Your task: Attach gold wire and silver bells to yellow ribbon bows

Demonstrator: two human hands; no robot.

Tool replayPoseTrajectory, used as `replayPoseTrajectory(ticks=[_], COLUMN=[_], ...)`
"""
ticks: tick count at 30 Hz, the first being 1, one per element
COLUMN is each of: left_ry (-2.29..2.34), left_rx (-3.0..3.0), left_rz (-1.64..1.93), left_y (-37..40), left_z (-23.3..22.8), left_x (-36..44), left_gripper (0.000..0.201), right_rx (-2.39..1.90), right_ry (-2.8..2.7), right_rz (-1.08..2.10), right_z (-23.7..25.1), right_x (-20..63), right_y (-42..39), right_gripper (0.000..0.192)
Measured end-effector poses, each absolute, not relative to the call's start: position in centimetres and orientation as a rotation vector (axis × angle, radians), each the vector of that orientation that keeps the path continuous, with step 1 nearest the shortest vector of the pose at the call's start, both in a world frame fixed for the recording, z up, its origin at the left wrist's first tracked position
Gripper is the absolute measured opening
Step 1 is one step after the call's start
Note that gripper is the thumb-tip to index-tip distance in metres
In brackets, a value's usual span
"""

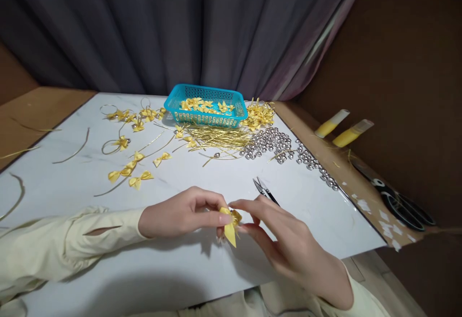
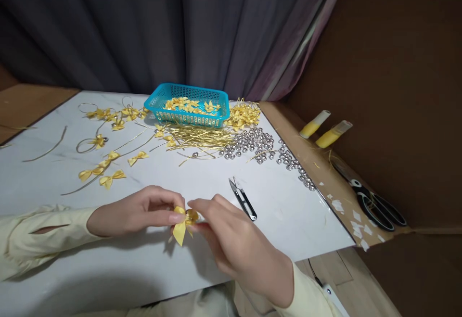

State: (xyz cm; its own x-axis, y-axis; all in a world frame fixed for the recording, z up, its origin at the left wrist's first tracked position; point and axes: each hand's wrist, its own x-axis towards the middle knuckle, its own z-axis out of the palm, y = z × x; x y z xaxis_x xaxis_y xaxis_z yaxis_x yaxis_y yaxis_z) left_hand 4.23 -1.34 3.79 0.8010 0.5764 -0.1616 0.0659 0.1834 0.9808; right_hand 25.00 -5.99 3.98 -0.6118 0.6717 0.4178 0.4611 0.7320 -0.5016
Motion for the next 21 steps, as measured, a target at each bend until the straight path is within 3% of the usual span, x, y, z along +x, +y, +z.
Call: replayPoseTrajectory(ticks=[5, 7, 9, 17, 21], left_ry=[0.572, 0.568, 0.568, 0.562, 0.556], left_rx=[1.399, 1.433, 1.464, 1.493, 1.513], left_rz=[0.375, 0.375, 0.377, 0.317, 0.311], left_y=[-1.4, -1.4, -1.3, -1.1, -1.0], left_z=[4.0, 4.2, 4.3, 4.1, 4.2], left_x=[4.0, 3.9, 3.9, 3.8, 3.7], left_gripper=[0.021, 0.021, 0.022, 0.02, 0.021], right_rx=[-0.977, -1.013, -1.002, -0.883, -0.935], right_ry=[-2.273, -2.258, -2.276, -2.403, -2.387], right_rz=[0.844, 0.88, 0.841, 0.407, 0.471], right_z=[3.8, 3.8, 4.0, 5.1, 5.3], right_x=[25.1, 25.1, 25.4, 25.7, 25.9], right_y=[-5.5, -5.4, -5.3, -5.7, -5.8], right_gripper=[0.04, 0.03, 0.015, 0.029, 0.024])
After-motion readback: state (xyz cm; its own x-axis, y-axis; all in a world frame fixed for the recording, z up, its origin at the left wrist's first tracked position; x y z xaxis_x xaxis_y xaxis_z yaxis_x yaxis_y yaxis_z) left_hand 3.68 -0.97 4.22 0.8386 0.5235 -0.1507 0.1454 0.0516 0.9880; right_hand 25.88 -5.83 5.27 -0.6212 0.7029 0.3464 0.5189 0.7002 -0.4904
